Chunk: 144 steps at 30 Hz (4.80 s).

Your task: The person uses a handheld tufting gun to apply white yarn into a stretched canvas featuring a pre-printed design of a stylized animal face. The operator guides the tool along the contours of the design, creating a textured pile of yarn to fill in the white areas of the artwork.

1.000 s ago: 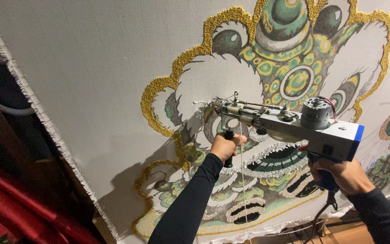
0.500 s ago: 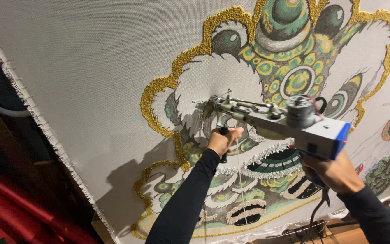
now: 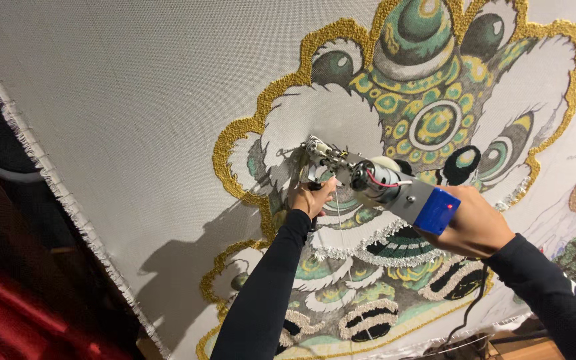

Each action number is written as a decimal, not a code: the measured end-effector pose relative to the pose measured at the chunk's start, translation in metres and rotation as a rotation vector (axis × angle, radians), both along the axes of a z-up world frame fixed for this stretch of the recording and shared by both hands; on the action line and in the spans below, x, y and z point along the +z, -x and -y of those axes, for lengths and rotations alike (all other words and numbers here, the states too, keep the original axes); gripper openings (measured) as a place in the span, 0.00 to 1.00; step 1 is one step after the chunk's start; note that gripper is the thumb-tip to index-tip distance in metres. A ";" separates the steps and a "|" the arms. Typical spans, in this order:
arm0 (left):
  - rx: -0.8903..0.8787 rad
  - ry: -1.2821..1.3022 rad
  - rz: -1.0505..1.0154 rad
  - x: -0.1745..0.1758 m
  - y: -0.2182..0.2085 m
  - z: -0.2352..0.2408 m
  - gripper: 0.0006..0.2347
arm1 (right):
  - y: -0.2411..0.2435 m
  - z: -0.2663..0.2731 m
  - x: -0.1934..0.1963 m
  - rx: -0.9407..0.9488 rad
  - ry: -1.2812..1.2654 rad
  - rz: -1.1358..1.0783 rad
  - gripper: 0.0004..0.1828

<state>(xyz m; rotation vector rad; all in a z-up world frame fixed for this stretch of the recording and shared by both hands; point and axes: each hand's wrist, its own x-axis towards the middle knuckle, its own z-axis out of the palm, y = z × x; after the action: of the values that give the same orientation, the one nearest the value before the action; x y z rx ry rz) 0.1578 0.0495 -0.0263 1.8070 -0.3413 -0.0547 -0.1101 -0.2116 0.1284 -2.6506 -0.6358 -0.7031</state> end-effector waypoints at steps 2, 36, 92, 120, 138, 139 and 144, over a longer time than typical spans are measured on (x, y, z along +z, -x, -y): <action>-0.043 -0.020 -0.023 0.010 0.001 -0.004 0.34 | -0.003 -0.003 0.001 0.110 -0.058 0.025 0.19; 0.012 0.278 0.024 0.002 0.012 -0.033 0.21 | -0.009 -0.012 -0.012 0.098 -0.047 0.000 0.20; 0.029 0.291 -0.093 0.002 0.075 0.038 0.16 | 0.010 0.056 -0.073 0.060 -0.739 -0.340 0.19; 0.408 -0.231 0.180 0.027 0.017 -0.032 0.32 | -0.001 -0.011 -0.009 0.128 -0.140 0.041 0.11; 0.360 -0.464 0.339 0.024 0.009 -0.050 0.24 | -0.009 -0.017 -0.012 0.051 -0.117 0.001 0.17; 0.316 -0.415 0.324 0.022 0.010 -0.049 0.22 | -0.009 -0.014 -0.015 0.060 -0.097 0.028 0.16; -0.153 0.334 0.140 0.008 0.042 -0.032 0.18 | -0.012 0.012 -0.038 0.304 0.064 0.583 0.27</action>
<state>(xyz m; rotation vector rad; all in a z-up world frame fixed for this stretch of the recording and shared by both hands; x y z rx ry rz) 0.1155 0.0813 -0.0179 1.4547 -0.5543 0.0213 -0.0983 -0.2233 0.0900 -2.3090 -1.1955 -1.3844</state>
